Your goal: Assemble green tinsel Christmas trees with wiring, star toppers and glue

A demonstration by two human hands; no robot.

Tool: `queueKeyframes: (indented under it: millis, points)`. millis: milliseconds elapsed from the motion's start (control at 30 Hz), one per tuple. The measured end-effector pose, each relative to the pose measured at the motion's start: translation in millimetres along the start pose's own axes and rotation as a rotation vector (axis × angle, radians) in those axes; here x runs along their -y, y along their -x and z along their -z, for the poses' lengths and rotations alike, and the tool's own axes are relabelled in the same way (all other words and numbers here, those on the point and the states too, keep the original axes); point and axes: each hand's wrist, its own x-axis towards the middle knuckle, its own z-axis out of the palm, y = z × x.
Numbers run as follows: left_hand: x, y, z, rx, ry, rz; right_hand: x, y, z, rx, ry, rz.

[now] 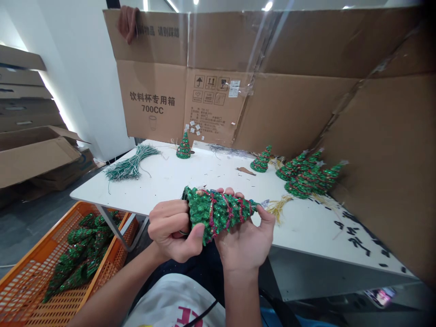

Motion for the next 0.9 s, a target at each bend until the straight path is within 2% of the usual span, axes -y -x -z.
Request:
queueKeyframes:
  millis: [200, 667, 900]
  points:
    - [1.3, 0.7, 1.8, -0.004, -0.014, 0.027, -1.6, -1.2, 2.3, 0.03, 0.033, 0.038]
    - [1.0, 1.6, -0.1, -0.009, 0.033, 0.037, -0.8, -0.8, 1.4, -0.049, -0.015, 0.023]
    - [3.3, 1.3, -1.0, 0.013, 0.045, 0.066, 1.0, -1.3, 6.1, 0.027, 0.058, 0.065]
